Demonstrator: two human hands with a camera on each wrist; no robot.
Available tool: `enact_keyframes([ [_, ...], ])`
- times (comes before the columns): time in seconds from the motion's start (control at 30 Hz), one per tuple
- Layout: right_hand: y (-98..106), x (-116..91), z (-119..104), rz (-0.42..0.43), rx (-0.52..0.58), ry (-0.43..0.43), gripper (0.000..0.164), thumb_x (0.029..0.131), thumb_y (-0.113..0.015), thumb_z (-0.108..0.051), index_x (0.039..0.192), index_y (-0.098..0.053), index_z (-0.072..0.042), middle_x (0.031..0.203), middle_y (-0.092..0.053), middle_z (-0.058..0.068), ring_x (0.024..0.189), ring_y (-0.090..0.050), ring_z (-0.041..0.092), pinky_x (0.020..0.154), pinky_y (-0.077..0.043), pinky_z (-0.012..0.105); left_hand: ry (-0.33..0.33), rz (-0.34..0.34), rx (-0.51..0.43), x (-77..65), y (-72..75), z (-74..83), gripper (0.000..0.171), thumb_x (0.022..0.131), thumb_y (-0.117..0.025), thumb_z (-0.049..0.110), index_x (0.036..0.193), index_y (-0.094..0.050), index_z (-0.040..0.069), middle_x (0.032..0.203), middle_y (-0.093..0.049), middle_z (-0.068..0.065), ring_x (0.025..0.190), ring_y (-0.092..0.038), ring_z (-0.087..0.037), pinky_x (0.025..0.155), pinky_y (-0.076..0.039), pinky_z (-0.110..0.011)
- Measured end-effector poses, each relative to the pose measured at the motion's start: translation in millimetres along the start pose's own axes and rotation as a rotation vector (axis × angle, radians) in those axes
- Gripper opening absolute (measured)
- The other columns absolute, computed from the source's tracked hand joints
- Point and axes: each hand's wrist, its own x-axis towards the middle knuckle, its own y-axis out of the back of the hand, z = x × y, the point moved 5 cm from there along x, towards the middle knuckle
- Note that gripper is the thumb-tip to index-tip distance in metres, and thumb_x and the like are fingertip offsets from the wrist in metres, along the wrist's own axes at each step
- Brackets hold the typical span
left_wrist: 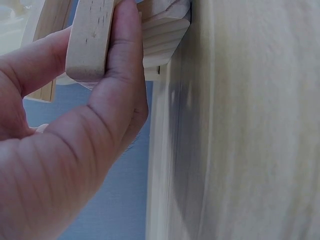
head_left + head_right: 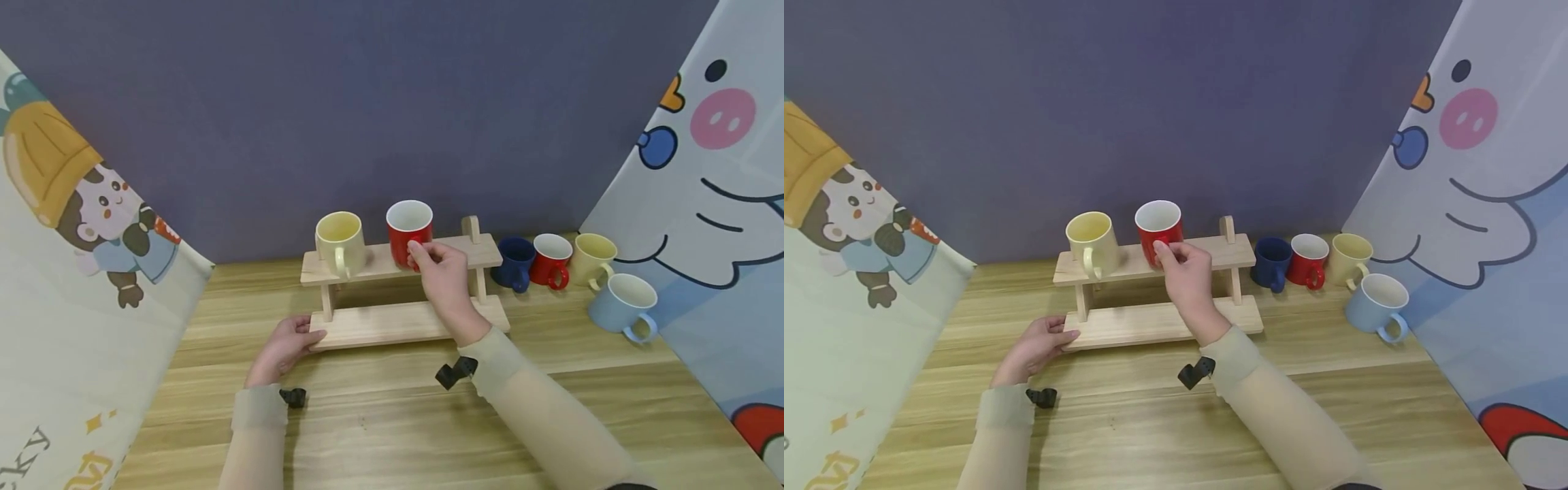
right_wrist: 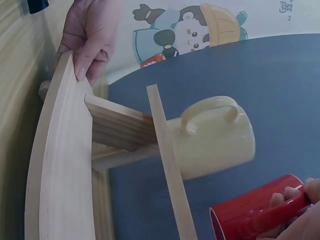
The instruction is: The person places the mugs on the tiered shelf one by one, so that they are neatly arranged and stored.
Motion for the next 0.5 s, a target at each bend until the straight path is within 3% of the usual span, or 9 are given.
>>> enact_keyframes([
  [0.27, -27, 5, 13, 0.045, 0.046, -0.015, 0.025, 0.096, -0.075, -0.018, 0.09, -0.076, 0.005, 0.082, -0.071, 0.014, 0.081, -0.064, 0.024, 0.074, -0.055, 0.028, 0.0, -0.006, 0.0, 1.5, 1.0, -1.0, 0.072, 0.101, -0.065, 0.005, 0.154, -0.02, -0.015, 0.142, -0.043, -0.034, 0.111, -0.059, -0.027, 0.087, -0.055, -0.034],
  [0.5, -36, 4, 21, 0.068, 0.034, -0.042, 0.025, 0.096, -0.075, -0.019, 0.089, -0.076, 0.005, 0.082, -0.071, 0.014, 0.077, -0.062, 0.024, 0.068, -0.052, 0.026, 0.003, -0.005, 0.004, 1.2, 1.1, -1.6, 0.073, 0.101, -0.064, 0.004, 0.154, -0.018, -0.015, 0.143, -0.042, -0.033, 0.112, -0.059, -0.026, 0.089, -0.055, -0.035],
])
